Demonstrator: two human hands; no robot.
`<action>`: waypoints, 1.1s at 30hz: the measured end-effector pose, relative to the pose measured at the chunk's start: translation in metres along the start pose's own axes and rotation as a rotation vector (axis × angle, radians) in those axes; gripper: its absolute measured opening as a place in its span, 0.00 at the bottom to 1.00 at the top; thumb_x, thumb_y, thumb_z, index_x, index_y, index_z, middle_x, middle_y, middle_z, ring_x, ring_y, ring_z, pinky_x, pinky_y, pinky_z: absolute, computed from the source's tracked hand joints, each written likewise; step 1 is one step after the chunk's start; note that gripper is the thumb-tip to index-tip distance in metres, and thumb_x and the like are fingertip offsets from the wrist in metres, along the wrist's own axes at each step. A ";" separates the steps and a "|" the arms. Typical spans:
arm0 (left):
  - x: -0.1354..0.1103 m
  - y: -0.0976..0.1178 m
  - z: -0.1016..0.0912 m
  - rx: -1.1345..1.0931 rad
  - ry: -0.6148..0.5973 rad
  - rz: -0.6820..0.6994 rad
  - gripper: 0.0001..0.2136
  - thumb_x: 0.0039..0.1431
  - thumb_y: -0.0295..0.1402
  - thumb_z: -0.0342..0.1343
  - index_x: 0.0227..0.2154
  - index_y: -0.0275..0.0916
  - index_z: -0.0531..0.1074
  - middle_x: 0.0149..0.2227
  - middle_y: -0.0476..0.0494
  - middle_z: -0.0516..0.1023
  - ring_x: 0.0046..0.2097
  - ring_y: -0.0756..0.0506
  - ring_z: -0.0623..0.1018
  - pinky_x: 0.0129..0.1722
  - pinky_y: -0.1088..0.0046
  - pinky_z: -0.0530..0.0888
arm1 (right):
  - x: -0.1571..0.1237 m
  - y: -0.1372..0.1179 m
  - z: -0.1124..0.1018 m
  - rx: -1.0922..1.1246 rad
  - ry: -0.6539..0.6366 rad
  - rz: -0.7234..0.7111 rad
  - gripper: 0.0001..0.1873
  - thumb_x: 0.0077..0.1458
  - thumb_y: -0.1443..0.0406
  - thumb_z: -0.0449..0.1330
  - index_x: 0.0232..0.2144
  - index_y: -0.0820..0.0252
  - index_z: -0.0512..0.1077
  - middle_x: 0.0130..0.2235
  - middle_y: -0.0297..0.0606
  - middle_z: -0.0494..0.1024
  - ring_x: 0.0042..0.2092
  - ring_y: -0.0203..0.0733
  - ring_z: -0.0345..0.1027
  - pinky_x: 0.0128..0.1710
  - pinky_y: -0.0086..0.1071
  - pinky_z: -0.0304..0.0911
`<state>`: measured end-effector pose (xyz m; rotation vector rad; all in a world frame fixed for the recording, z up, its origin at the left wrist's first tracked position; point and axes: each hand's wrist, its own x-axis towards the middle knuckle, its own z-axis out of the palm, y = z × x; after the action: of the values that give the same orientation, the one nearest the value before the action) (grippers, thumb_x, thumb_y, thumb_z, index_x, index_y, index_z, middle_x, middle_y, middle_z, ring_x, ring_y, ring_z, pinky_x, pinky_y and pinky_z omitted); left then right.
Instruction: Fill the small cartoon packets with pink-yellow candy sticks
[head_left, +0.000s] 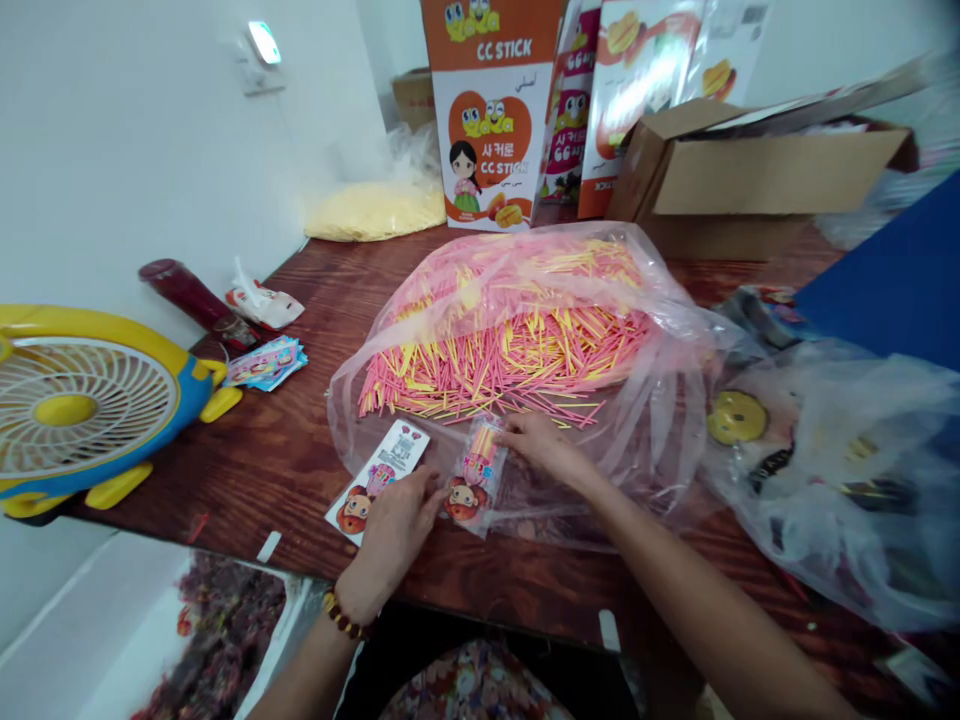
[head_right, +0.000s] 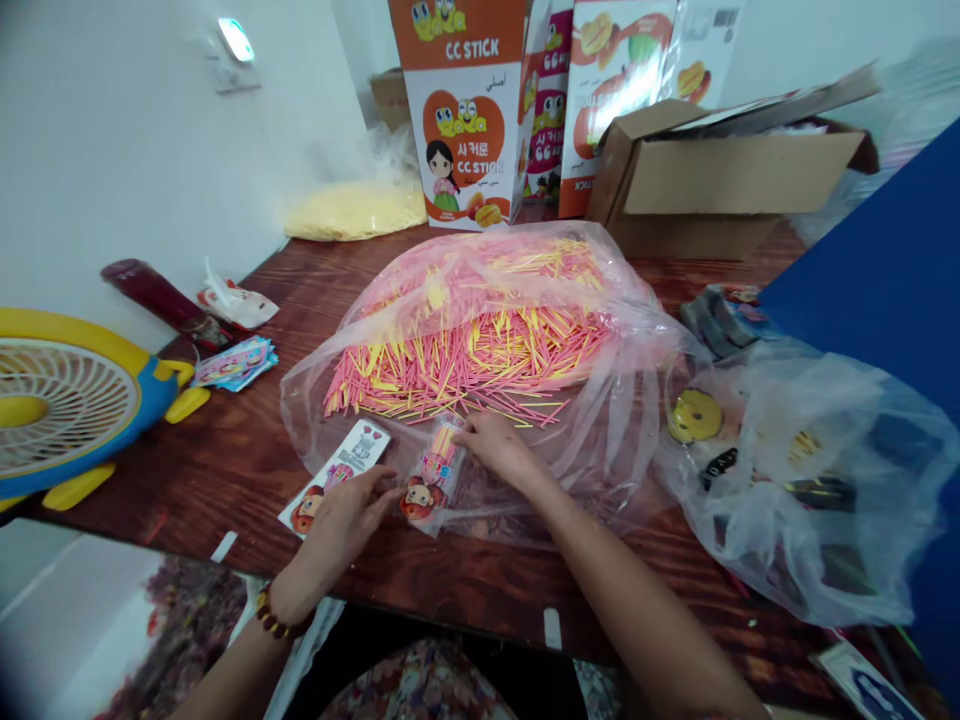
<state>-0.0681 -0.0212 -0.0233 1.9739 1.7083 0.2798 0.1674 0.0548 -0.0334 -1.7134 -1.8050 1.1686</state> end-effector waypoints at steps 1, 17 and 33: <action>0.001 0.000 -0.001 0.019 -0.006 0.000 0.12 0.63 0.37 0.52 0.45 0.39 0.75 0.37 0.40 0.83 0.40 0.40 0.81 0.39 0.67 0.70 | 0.000 0.000 -0.003 -0.091 0.025 -0.024 0.15 0.52 0.65 0.64 0.18 0.59 0.66 0.17 0.28 0.68 0.21 0.34 0.62 0.24 0.28 0.50; 0.038 -0.078 -0.009 0.340 0.429 -0.029 0.18 0.62 0.40 0.50 0.50 0.36 0.72 0.44 0.33 0.75 0.43 0.35 0.75 0.40 0.60 0.73 | 0.049 0.039 -0.105 -1.150 0.281 -0.299 0.16 0.64 0.69 0.50 0.45 0.59 0.75 0.50 0.51 0.74 0.51 0.55 0.62 0.51 0.47 0.49; 0.044 -0.086 -0.003 0.125 0.410 -0.046 0.18 0.59 0.42 0.52 0.47 0.37 0.74 0.41 0.37 0.73 0.42 0.37 0.76 0.43 0.60 0.74 | 0.070 0.061 -0.105 -1.121 0.330 -0.390 0.13 0.64 0.68 0.50 0.43 0.59 0.74 0.52 0.47 0.74 0.54 0.53 0.58 0.54 0.48 0.46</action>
<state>-0.1356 0.0285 -0.0710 2.0678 2.0641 0.6099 0.2726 0.1470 -0.0383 -1.7065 -2.5738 -0.4003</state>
